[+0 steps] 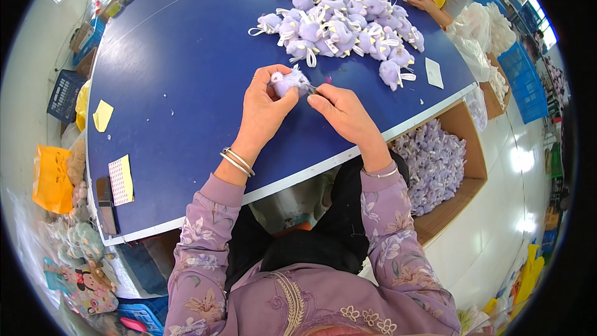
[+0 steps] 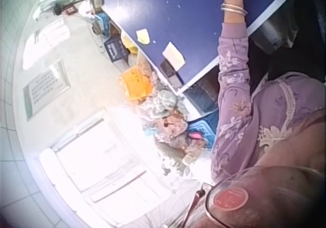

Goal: The person uses scissors to trim loose threads and excess fabric from small purple plush toys at a blue worktable. The person handles the toys one at a time, cuts the threads, and places the finished items into a large plastic bag.

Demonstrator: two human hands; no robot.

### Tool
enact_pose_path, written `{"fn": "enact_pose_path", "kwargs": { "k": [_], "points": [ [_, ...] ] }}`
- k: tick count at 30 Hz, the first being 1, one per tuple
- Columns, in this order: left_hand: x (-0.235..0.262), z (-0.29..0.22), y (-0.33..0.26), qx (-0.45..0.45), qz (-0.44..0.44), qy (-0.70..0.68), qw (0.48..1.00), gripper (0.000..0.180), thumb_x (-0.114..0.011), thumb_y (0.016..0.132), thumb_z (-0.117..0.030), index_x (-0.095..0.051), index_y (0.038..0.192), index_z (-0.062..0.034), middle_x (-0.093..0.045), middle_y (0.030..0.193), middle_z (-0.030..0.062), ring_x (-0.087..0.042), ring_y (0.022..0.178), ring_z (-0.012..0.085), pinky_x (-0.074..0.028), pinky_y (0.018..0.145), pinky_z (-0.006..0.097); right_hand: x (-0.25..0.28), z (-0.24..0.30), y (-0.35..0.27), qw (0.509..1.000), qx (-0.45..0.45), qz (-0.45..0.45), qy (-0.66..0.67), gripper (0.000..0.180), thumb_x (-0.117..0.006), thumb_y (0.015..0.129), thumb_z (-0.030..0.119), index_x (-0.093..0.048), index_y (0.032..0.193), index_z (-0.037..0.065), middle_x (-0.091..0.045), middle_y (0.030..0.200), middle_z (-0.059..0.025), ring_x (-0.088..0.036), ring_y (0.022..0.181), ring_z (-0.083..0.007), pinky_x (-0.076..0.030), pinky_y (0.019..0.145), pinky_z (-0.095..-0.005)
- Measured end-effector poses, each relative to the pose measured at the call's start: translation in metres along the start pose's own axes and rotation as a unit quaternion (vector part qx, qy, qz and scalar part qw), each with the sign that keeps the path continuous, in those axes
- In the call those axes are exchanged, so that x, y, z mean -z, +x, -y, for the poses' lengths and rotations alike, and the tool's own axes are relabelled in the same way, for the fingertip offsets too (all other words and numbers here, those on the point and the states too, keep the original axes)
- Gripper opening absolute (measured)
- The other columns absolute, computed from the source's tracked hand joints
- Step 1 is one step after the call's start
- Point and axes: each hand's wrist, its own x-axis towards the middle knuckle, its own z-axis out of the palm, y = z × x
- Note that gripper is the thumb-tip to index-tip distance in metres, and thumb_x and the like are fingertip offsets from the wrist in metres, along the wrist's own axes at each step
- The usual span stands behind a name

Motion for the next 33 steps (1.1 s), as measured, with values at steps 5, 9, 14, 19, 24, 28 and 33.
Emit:
{"fn": "enact_pose_path", "kwargs": {
  "k": [5, 9, 14, 19, 24, 28, 33],
  "points": [
    [-0.002, 0.0, 0.0, -0.004, 0.007, -0.009, 1.0, 0.031, -0.066, 0.085, -0.006, -0.056, 0.114, -0.0048, -0.063, 0.098, 0.0041, -0.059, 0.079, 0.0062, -0.048, 0.067, 0.02, 0.0, -0.003, 0.0, 1.0, 0.0, -0.017, 0.001, 0.037, -0.059, 0.097, 0.03, -0.053, 0.08, -0.003, -0.045, 0.062, -0.0053, -0.038, 0.06, -0.0137, -0.037, 0.055, -0.033],
    [-0.003, 0.002, -0.001, -0.015, 0.019, -0.011, 1.0, 0.031, -0.066, 0.085, -0.004, -0.056, 0.114, -0.0046, -0.063, 0.098, 0.0044, -0.06, 0.08, 0.0067, -0.049, 0.068, 0.02, -0.001, -0.006, 0.001, 1.0, 0.005, -0.014, -0.006, 0.037, -0.059, 0.097, 0.03, -0.054, 0.08, -0.003, -0.045, 0.062, -0.0053, -0.038, 0.06, -0.0129, -0.036, 0.055, -0.0325],
    [-0.004, 0.005, -0.002, -0.032, 0.029, -0.014, 0.999, 0.031, -0.065, 0.085, -0.003, -0.055, 0.114, -0.0044, -0.063, 0.101, 0.0051, -0.061, 0.083, 0.0075, -0.05, 0.071, 0.021, -0.001, -0.003, 0.001, 1.0, 0.0, -0.02, 0.004, 0.036, -0.059, 0.097, 0.029, -0.054, 0.081, -0.003, -0.044, 0.062, -0.0046, -0.037, 0.061, -0.0123, -0.036, 0.054, -0.032],
    [-0.004, 0.002, -0.002, -0.027, 0.035, -0.008, 0.999, 0.031, -0.065, 0.085, -0.002, -0.055, 0.114, -0.0046, -0.063, 0.102, 0.0052, -0.061, 0.084, 0.0073, -0.05, 0.072, 0.021, -0.002, -0.003, 0.001, 1.0, 0.002, -0.013, 0.019, 0.035, -0.059, 0.097, 0.028, -0.054, 0.081, -0.003, -0.044, 0.062, -0.0033, -0.037, 0.061, -0.0114, -0.036, 0.054, -0.0314],
    [-0.005, 0.0, -0.003, -0.019, 0.037, -0.027, 0.999, 0.032, -0.066, 0.082, -0.001, -0.056, 0.112, -0.0043, -0.059, 0.099, 0.0038, -0.06, 0.081, 0.0075, -0.051, 0.07, 0.022, -0.002, 0.002, 0.0, 0.998, -0.022, 0.003, 0.055, 0.034, -0.059, 0.097, 0.026, -0.053, 0.079, -0.002, -0.045, 0.062, -0.001, -0.038, 0.06, -0.01, -0.035, 0.054, -0.03],
    [-0.007, -0.002, -0.003, -0.006, 0.043, -0.07, 0.997, 0.031, -0.065, 0.086, -0.003, -0.056, 0.115, -0.0036, -0.063, 0.101, 0.0049, -0.061, 0.082, 0.0073, -0.05, 0.071, 0.021, 0.002, 0.004, -0.002, 0.991, -0.041, 0.017, 0.123, 0.033, -0.059, 0.097, 0.025, -0.053, 0.078, -0.001, -0.044, 0.062, 0.0016, -0.037, 0.06, -0.0083, -0.034, 0.053, -0.0283],
    [0.0, 0.001, 0.001, 0.01, 0.032, -0.039, 0.999, 0.029, -0.065, 0.087, -0.004, -0.057, 0.115, -0.0039, -0.063, 0.1, 0.0038, -0.061, 0.08, 0.0068, -0.049, 0.069, 0.019, 0.008, 0.002, -0.002, 0.998, -0.02, -0.01, 0.055, 0.033, -0.061, 0.096, 0.025, -0.052, 0.079, -0.001, -0.042, 0.061, 0.0013, -0.036, 0.06, -0.0083, -0.034, 0.053, -0.0285]
  ]
}}
